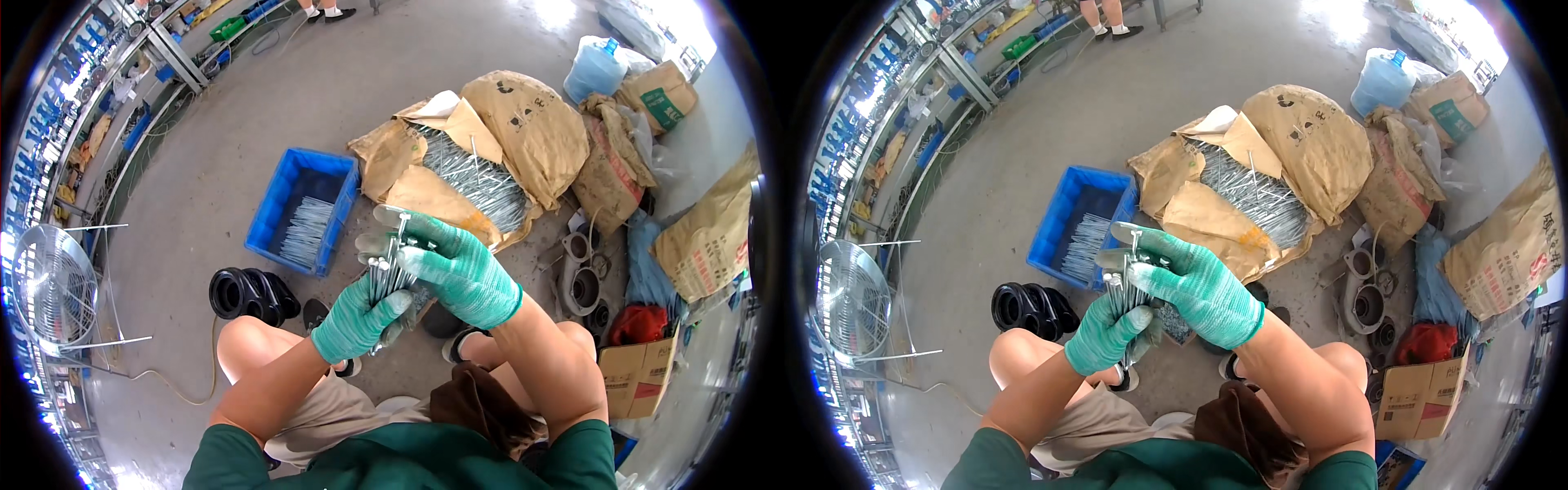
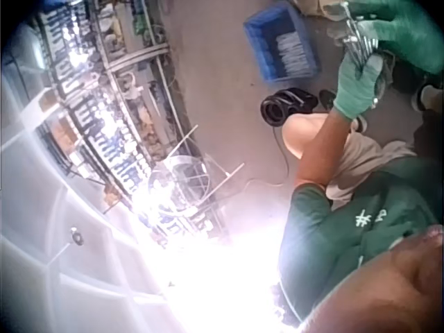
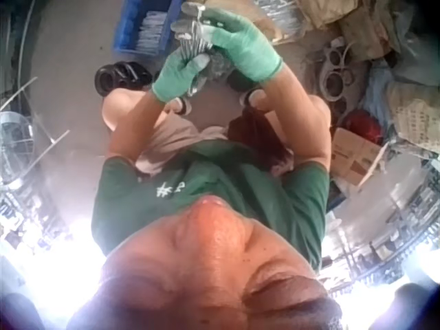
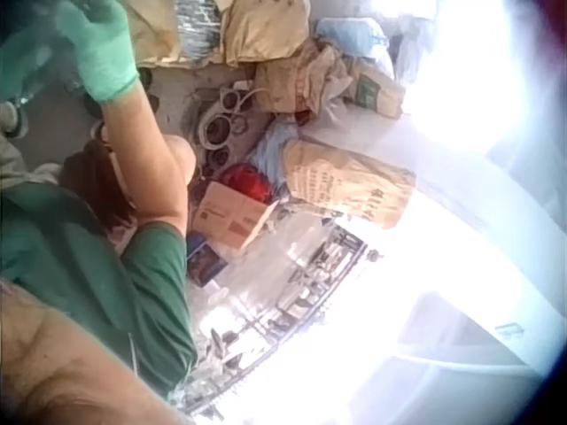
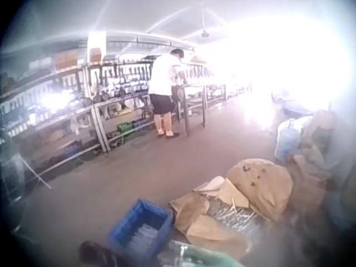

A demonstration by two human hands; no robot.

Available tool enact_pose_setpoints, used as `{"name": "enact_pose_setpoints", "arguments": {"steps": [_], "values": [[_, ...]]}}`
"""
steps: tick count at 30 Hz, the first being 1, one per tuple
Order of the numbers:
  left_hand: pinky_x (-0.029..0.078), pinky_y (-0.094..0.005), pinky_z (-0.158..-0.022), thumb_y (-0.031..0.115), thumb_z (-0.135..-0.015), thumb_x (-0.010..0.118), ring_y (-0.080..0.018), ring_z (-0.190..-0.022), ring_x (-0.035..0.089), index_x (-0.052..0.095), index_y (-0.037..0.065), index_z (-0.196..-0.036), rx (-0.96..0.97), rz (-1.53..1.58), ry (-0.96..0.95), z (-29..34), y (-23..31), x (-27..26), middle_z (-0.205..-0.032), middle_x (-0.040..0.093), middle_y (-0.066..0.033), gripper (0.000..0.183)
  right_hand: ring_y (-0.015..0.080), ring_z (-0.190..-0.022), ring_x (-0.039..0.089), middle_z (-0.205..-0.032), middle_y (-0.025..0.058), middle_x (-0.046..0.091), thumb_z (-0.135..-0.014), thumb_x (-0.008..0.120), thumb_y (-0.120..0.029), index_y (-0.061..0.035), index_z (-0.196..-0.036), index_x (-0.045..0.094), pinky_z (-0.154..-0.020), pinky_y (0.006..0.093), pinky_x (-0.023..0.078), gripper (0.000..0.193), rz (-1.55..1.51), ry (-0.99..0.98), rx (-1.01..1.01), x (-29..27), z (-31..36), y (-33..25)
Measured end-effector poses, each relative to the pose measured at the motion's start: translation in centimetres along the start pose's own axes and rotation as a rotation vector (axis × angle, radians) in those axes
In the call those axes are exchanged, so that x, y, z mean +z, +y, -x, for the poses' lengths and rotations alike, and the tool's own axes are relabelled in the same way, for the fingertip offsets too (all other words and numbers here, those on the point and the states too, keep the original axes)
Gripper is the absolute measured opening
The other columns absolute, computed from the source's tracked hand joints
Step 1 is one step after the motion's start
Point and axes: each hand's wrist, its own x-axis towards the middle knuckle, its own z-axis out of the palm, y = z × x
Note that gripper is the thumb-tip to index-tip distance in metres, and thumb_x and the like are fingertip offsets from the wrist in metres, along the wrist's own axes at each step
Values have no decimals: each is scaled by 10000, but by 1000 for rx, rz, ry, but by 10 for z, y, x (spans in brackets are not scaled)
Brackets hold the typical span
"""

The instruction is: The person bundles metal rods together. They pick up a bundle of rods and place several small metal clips onto the bundle one by one.

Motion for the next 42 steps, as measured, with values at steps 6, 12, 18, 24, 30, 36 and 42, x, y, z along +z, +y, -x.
{"name": "enact_pose_setpoints", "arguments": {"steps": [6, 12, 18, 24, 30, 36, 42], "values": [[484, -221, -635, 335, -994, 580, -76, -781, 602, 548, 60, -1283, -53, 18, -17, -1, 1, 2, -936, 647, -10, 401, 170, -1137, 599, -1259, 114, 639, -975, 599, -186, 18, -1423, 443, -1004, 335, 468, 517, 151, -40, 57, -11, -5, 5], [407, -204, -449, 372, -979, 598, -50, -565, 553, 572, 74, -1240, 22, -16, 85, -4, 7, 7, -805, 643, -1, 397, 145, -1085, 609, -1214, 93, 643, -1036, 486, -264, 6, -1441, 418, -979, 306, 467, 492, -66, -20, -79, -12, -13, 15], [392, -205, -428, 385, -972, 608, -43, -504, 527, 580, 84, -1229, -48, -18, 113, -2, 5, 3, -750, 626, 10, 396, 159, -1065, 624, -1208, 114, 648, -1035, 476, -282, 11, -1431, 433, -967, 314, 480, 494, 176, -12, -20, -12, -11, 13], [404, -202, -464, 341, -984, 603, -47, -566, 547, 589, 69, -1210, 27, -60, 122, -5, 11, 9, -788, 635, -3, 354, 214, -1040, 658, -1204, 174, 648, -1012, 490, -388, 1, -1429, 430, -937, 344, 520, 573, -209, 33, -68, -10, -14, 10], [428, -198, -504, 321, -980, 615, -58, -641, 580, 604, 58, -1200, -46, -10, 120, 0, 7, 7, -853, 663, -26, 343, 240, -1067, 648, -1248, 202, 618, -1001, 478, -462, 42, -1430, 393, -948, 378, 521, 667, -132, -63, 3, -17, -21, 23], [429, -200, -503, 320, -980, 614, -59, -637, 582, 605, 64, -1199, -45, 15, 126, 3, 10, 9, -846, 669, -31, 337, 305, -1096, 641, -1234, 218, 620, -969, 484, -556, 32, -1424, 400, -966, 405, 515, 748, -211, -26, -36, -16, -23, 5], [418, -212, -461, 336, -976, 616, -68, -564, 559, 602, 47, -1175, -53, -3, 113, -2, 6, 7, -824, 665, -41, 350, 245, -1038, 663, -1133, 157, 677, -1008, 543, -299, 48, -1275, 548, -928, 361, 530, 438, -143, 17, -47, -18, -18, 11]]}}
